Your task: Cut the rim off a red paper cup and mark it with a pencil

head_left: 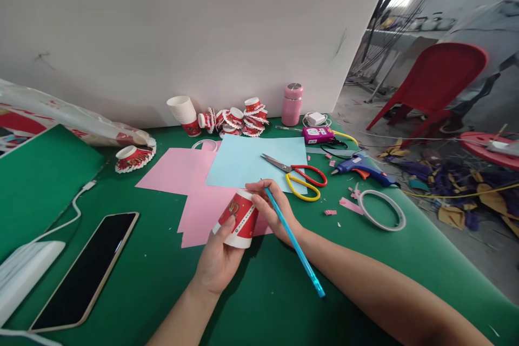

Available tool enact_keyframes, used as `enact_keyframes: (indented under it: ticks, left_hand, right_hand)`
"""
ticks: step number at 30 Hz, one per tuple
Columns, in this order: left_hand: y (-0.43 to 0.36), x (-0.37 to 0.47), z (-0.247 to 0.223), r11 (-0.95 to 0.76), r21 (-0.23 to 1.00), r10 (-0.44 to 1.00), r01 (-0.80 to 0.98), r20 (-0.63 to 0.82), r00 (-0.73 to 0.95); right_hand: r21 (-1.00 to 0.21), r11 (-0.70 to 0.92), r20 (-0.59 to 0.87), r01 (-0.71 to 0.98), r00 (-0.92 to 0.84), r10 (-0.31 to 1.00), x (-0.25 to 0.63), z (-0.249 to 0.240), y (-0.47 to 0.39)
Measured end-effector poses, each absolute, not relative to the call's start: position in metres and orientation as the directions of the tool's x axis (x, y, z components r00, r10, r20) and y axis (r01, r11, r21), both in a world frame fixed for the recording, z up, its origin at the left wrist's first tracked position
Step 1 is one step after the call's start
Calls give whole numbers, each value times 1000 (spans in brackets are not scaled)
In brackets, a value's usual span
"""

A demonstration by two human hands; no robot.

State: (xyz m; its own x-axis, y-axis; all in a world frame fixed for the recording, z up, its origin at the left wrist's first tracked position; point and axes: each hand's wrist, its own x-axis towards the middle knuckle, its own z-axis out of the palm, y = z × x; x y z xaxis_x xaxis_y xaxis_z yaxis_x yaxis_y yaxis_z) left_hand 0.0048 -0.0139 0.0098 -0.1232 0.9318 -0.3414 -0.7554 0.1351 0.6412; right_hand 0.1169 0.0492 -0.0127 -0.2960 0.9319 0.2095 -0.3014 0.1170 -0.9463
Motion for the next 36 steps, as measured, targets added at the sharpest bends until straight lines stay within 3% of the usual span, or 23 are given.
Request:
enact_keyframes:
  ticks: [5,12,17,24,28,36]
  left_hand:
    - [-15,12,13,113,744,945,-659,-286,-160]
    - [-10,10,12,132,722,859,-679,-426,-286]
    - [-11,10,9,116,736,879,-667,-388,-276]
    - [-11,13,4,70,786,943,-614,-252,-215]
    - [-11,14,4,78,790,952,-608,-239,-189]
    - [-12,15,5,120,778,942,-616,-285,-177]
  right_hand:
    - [-964,153,215,-219,-296,931,116,-15,50]
    - [-929,272,307,-249,-116,945,121,-4,59]
    - [-913,324,364,-247,-134,922,124,8,56]
    - [-941,190,277,-280,-319,906,115,13,45]
    - [-941,192,271,-279,-282,920,111,7,43]
    - [-953,278,295,-118,-175,939,111,-6,42]
